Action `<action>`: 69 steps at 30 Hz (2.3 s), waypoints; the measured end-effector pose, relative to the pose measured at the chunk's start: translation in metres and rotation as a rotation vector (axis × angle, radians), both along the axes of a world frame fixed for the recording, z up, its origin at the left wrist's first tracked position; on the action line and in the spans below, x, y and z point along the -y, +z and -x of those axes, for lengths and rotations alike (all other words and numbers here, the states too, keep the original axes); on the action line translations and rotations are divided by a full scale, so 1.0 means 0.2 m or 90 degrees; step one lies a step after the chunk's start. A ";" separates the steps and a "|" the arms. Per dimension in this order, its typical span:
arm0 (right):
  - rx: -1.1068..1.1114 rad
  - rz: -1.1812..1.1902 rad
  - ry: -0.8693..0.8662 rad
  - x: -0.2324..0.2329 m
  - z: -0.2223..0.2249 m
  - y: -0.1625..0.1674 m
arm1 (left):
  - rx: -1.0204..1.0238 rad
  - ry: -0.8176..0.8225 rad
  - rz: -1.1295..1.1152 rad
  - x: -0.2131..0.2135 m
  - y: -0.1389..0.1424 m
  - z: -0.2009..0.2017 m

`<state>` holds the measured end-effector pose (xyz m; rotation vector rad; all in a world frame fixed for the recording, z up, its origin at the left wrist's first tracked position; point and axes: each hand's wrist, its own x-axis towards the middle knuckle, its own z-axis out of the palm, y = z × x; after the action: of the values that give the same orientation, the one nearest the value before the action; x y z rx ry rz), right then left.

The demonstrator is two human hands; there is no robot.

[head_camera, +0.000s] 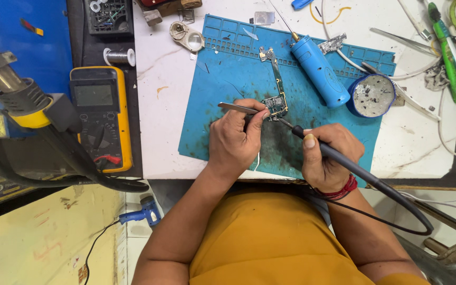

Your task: The person solders components on a small circuit board at a workbench, holding the board with tweezers in one hand while applying a soldering iron with the other. They periodically dip the iron or wire into a flux container and continue working on different points of the board throughout the clip.

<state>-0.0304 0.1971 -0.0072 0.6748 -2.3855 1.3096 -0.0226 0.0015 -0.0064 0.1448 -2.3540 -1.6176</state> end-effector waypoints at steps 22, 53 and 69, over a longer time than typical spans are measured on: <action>-0.027 0.208 -0.110 -0.11 0.02 -0.18 | -0.052 0.005 -0.117 0.02 -0.06 0.02; -0.021 -0.078 0.095 0.33 0.11 0.14 | -0.089 0.145 -0.411 0.21 -0.13 -0.41; -0.063 -0.022 0.086 0.25 0.09 0.11 | -0.136 0.183 -0.199 0.37 -0.10 -0.19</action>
<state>-0.0481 0.1467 0.0146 0.9026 -2.3222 1.2587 0.0144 -0.0731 -0.0272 0.3377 -1.8186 -1.7454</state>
